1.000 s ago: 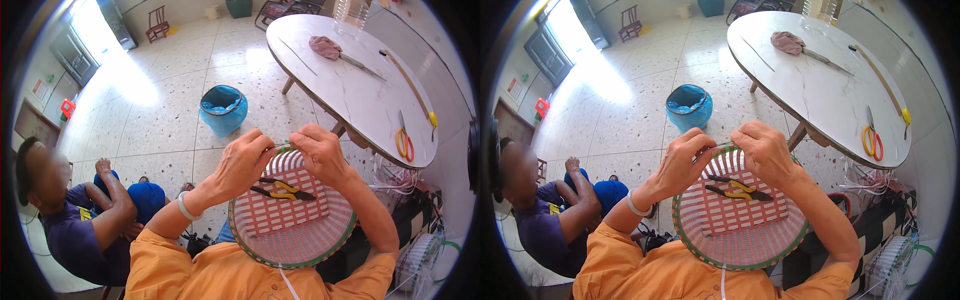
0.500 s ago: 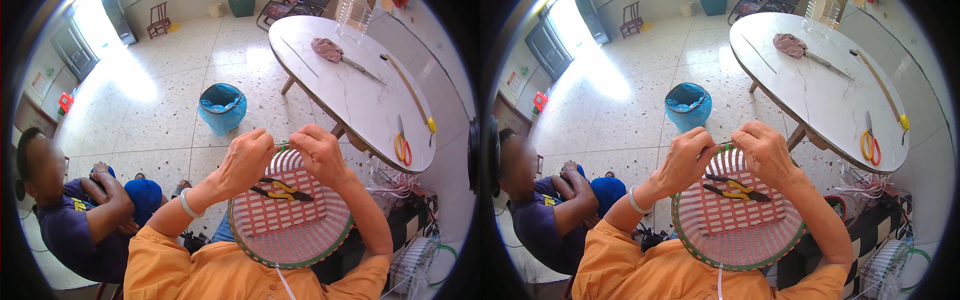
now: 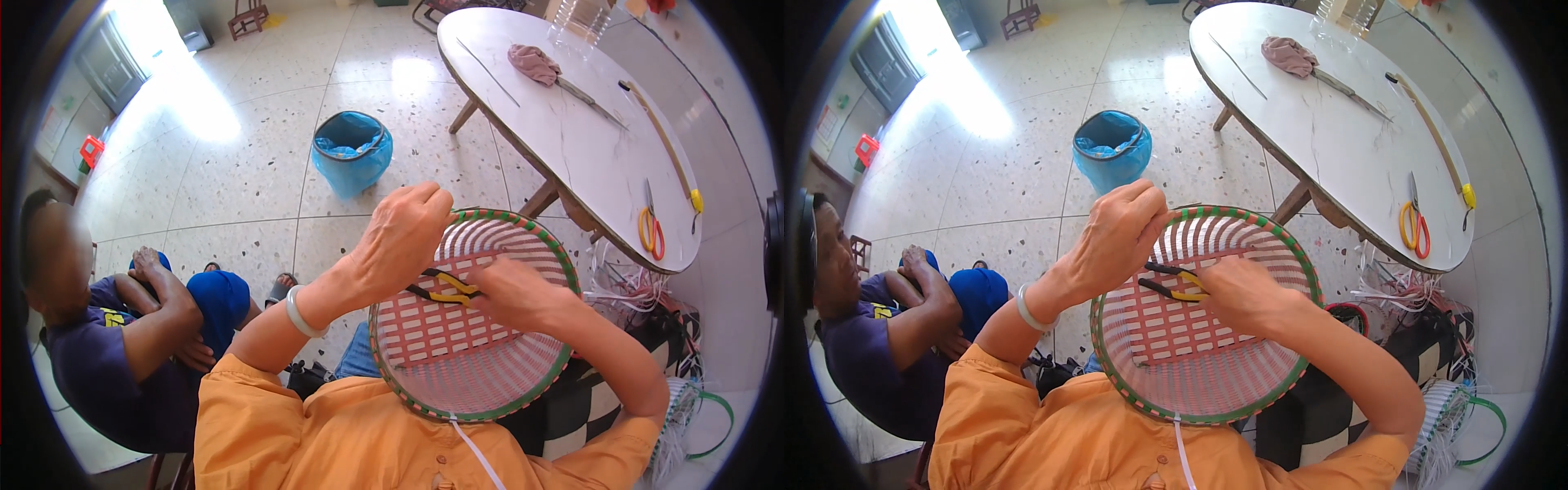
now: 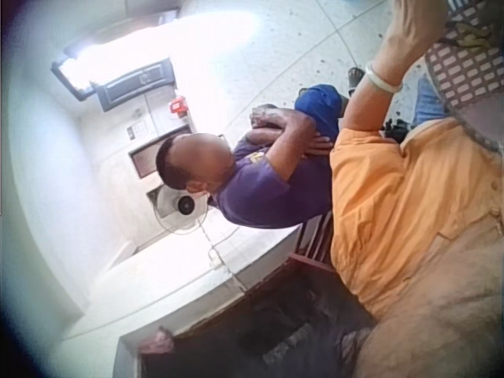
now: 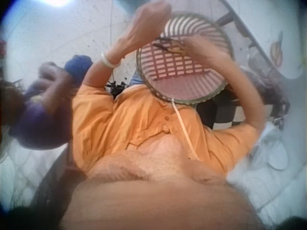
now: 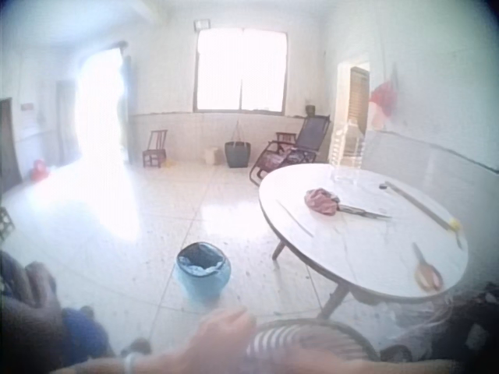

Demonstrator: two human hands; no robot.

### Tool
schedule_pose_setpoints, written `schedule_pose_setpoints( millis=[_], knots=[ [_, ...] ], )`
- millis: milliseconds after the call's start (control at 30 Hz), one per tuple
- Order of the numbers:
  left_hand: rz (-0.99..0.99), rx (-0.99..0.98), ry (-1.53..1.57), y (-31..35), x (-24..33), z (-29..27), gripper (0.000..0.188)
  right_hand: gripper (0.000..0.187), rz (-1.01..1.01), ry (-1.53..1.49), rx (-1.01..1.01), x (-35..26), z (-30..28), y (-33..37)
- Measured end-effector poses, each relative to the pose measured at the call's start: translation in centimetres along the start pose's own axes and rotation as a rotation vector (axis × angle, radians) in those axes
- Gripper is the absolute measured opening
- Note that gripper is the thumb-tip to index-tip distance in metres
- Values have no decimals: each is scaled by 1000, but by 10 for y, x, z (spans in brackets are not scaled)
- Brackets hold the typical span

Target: The person secures a wire rim to the upper edge of a woven basket using a plastic strap, then uses pliers to cut the end of the strap.

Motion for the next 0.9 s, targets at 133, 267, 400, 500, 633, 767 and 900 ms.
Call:
schedule_pose_setpoints(
  millis=[133,267,400,500,633,767,900],
  knots=[
    [7,-8,-24,-1,2,2,16,37,189,100,-326,6,70,-34],
    [16,9,-20,-1,5,2,17,33,-83,99,81,-1,109,-66],
    [9,12,-22,1,3,2,17,35,-174,2,124,-12,105,-68],
    [25,15,-30,1,3,1,16,32,-349,172,200,-22,98,-51],
    [19,2,-42,3,4,3,16,29,-107,263,-183,-15,116,-30],
    [29,-4,-31,1,5,5,16,42,298,-223,-317,-2,138,-24],
    [39,3,-46,0,5,6,15,55,685,-788,-363,11,169,-10]
  ],
)
Point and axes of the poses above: each hand's wrist, its own y-axis away from the middle knuckle, its own z-axis out of the palm, x = y × z, the point moved 5 cm from there along -y, towards the middle knuckle, and after that the axes turned 11 degrees about z, right-handed, at the moved point
